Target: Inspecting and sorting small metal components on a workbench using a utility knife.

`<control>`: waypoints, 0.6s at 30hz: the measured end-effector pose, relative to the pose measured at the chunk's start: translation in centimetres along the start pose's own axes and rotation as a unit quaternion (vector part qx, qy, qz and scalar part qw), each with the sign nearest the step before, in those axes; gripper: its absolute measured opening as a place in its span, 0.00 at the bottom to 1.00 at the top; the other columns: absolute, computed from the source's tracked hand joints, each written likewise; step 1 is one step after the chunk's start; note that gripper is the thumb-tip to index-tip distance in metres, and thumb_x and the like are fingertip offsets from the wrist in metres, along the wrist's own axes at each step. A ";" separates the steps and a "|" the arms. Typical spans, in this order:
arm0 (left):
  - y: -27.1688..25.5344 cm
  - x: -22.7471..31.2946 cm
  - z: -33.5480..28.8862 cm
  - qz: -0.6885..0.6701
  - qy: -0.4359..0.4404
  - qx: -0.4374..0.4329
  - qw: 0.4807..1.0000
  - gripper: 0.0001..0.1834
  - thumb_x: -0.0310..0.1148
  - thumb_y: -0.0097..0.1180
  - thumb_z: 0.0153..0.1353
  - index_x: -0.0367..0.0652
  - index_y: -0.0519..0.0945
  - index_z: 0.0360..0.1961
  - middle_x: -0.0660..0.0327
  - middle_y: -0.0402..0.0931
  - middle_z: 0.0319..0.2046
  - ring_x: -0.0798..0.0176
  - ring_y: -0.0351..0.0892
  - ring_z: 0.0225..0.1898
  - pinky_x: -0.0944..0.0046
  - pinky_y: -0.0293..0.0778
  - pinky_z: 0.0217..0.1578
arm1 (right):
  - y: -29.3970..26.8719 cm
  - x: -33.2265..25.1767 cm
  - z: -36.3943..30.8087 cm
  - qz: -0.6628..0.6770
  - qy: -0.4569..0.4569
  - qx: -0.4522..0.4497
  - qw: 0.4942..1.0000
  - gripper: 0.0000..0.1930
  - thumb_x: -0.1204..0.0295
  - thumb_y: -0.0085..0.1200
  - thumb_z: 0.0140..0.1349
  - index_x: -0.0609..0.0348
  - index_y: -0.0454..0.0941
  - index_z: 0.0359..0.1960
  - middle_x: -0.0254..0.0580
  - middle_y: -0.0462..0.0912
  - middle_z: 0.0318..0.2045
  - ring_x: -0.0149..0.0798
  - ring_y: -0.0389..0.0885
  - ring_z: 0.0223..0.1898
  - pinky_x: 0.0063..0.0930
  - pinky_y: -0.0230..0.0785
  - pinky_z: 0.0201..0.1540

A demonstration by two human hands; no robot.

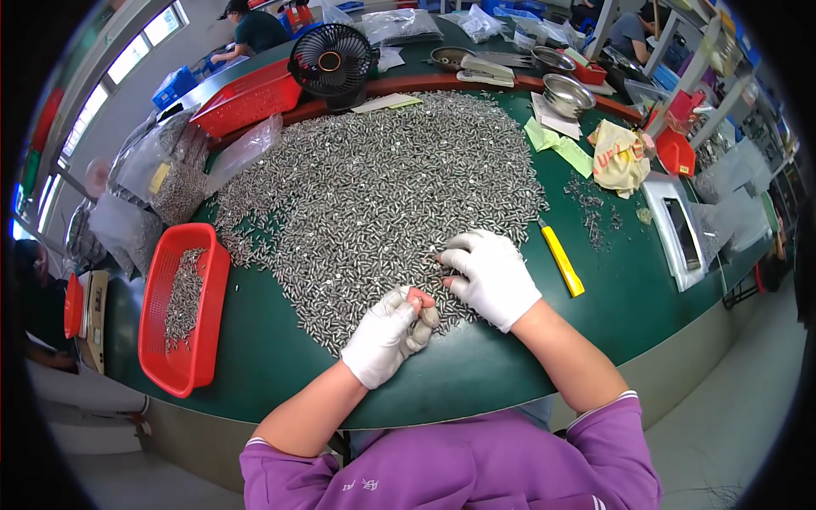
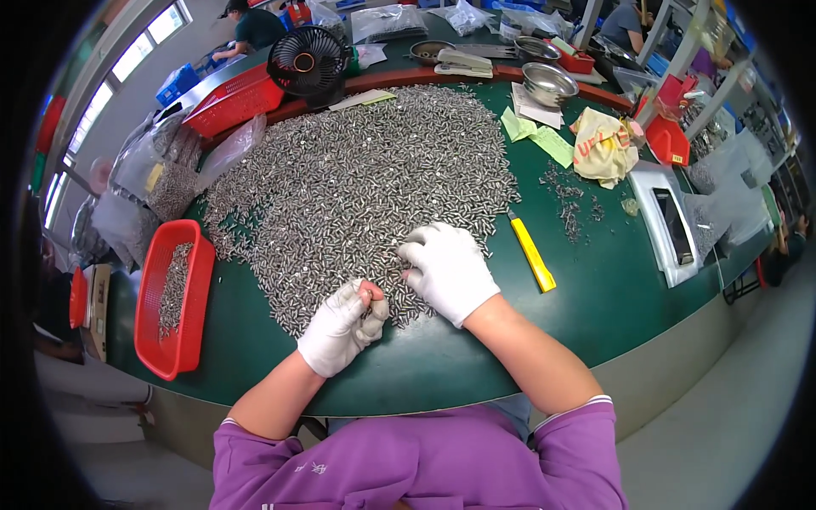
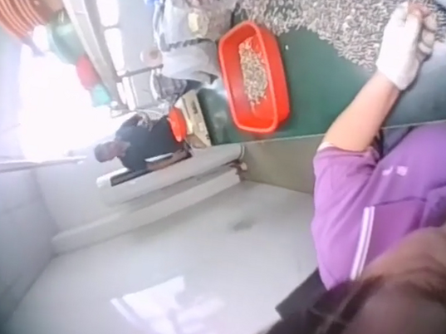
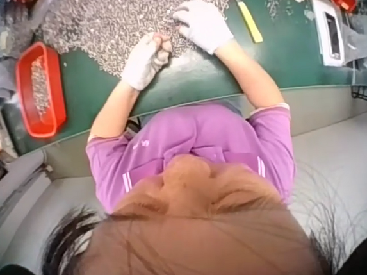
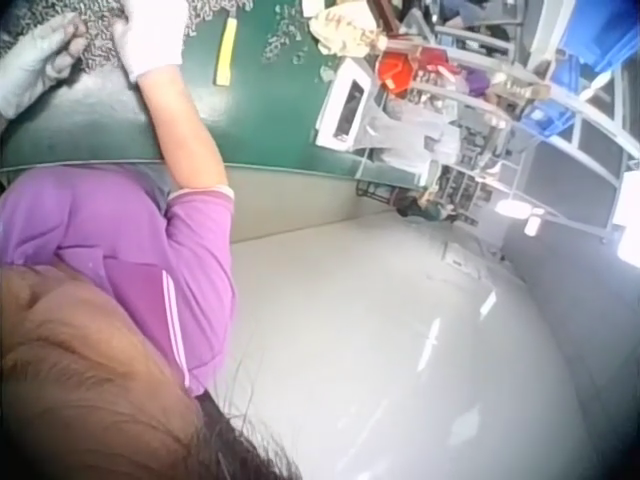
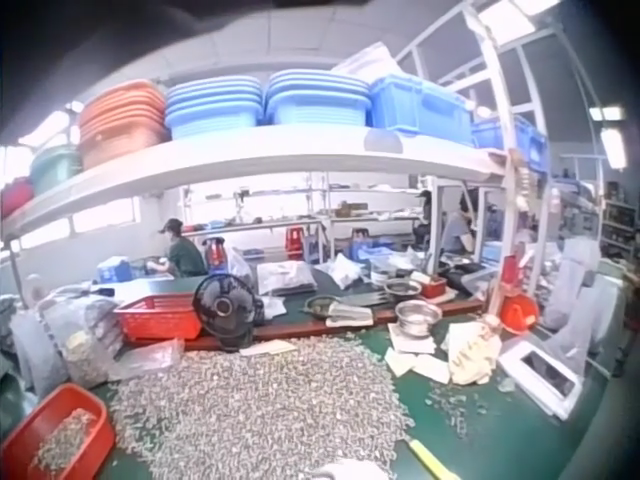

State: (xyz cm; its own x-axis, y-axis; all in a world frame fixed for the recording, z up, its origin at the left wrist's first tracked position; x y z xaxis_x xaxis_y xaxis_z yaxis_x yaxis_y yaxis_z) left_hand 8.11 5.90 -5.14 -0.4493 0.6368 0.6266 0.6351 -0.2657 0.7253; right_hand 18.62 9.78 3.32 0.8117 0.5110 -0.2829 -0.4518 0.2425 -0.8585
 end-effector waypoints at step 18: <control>0.5 0.4 0.1 -0.034 0.019 -0.015 0.999 0.08 0.32 0.56 0.63 0.46 0.76 0.43 0.66 0.76 0.33 0.76 0.68 0.27 0.76 0.65 0.31 | 0.4 -0.2 -0.2 0.353 0.083 -0.040 0.931 0.06 0.68 0.59 0.54 0.54 0.79 0.31 0.41 0.78 0.35 0.45 0.77 0.42 0.35 0.70 0.47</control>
State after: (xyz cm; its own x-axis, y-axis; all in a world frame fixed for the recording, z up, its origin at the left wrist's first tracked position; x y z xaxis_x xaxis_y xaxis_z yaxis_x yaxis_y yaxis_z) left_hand 8.28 6.14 -4.55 -0.5150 0.6264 0.5852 0.5833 -0.2441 0.7747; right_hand 18.32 9.55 2.93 0.3713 0.3831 -0.8458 -0.8714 -0.1708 -0.4599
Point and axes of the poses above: each hand's wrist, its own z-axis towards the middle knuckle, its own y-axis out of the palm, x = y × z, the point moved 10 cm from there along z, towards the middle knuckle
